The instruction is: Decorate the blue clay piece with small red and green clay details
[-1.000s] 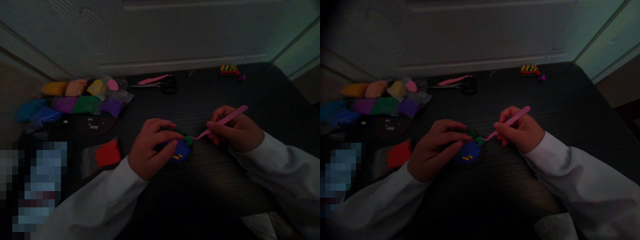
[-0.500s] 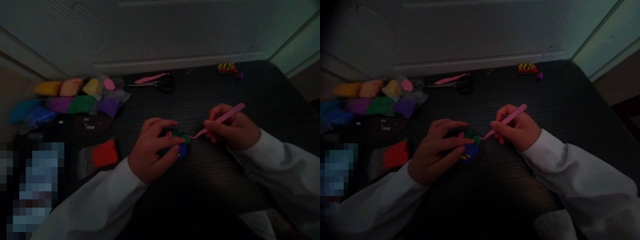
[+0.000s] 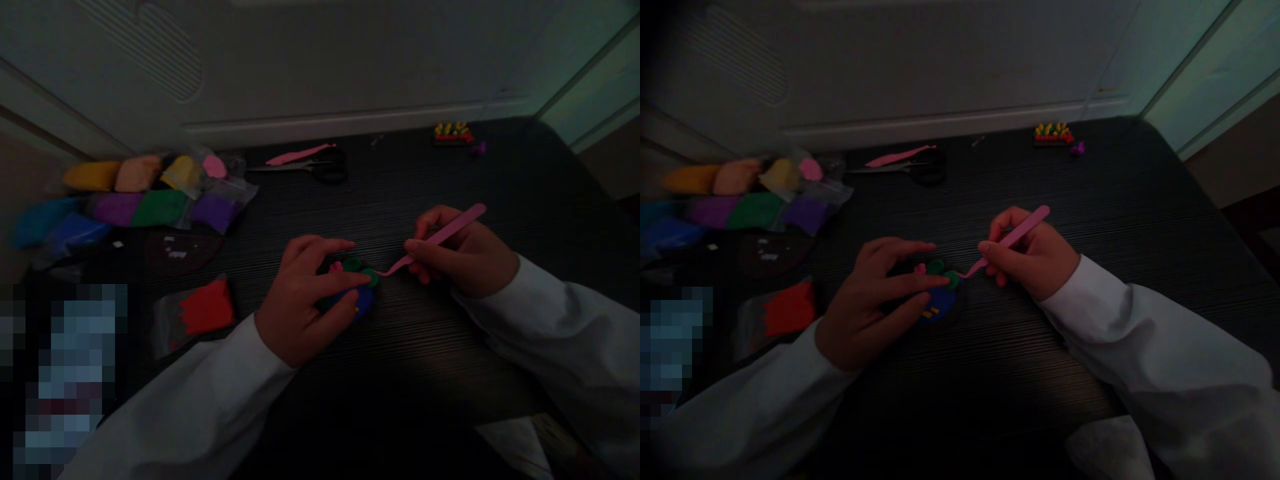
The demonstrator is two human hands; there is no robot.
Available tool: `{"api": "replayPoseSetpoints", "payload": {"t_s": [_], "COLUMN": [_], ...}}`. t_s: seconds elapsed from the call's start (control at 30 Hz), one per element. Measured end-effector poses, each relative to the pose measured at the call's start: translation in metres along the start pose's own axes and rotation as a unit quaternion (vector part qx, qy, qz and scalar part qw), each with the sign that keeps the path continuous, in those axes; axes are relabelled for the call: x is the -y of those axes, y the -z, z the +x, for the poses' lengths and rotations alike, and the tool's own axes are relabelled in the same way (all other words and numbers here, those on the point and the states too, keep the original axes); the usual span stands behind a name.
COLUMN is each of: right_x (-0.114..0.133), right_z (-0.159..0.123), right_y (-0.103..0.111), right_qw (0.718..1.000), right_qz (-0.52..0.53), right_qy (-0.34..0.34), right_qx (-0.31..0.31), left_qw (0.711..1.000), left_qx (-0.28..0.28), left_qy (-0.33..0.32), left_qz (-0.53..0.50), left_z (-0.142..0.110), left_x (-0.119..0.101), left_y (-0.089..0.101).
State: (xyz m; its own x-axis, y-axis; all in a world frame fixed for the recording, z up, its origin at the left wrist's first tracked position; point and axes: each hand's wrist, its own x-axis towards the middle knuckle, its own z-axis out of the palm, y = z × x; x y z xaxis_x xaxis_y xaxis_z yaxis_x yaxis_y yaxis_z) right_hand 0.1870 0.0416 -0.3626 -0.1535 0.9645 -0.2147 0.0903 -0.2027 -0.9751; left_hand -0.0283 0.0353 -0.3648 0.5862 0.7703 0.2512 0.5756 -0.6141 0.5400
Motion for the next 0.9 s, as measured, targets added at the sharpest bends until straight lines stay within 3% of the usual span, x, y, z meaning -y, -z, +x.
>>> {"api": "replayPoseSetpoints", "payload": {"t_s": [0.37, 0.63, 0.9], "right_x": [0.0010, 0.0055, 0.0046], "right_z": [-0.0004, 0.0025, 0.0042], "right_y": [-0.0007, 0.0048, 0.0068], "right_qw": [1.000, 0.996, 0.994], "right_qz": [-0.017, -0.019, -0.043], "right_qy": [-0.004, 0.001, 0.008], "right_qx": [-0.014, -0.088, -0.105], "left_qw": [0.999, 0.998, 0.998], "left_qx": [0.018, 0.013, 0.016], "left_qy": [-0.011, -0.021, -0.028], "left_qz": [0.038, 0.050, 0.051], "left_z": [-0.0013, -0.0026, -0.0020], "left_x": [-0.0023, -0.0018, -0.0020], "left_y": [0.0000, -0.0013, -0.0012]}}
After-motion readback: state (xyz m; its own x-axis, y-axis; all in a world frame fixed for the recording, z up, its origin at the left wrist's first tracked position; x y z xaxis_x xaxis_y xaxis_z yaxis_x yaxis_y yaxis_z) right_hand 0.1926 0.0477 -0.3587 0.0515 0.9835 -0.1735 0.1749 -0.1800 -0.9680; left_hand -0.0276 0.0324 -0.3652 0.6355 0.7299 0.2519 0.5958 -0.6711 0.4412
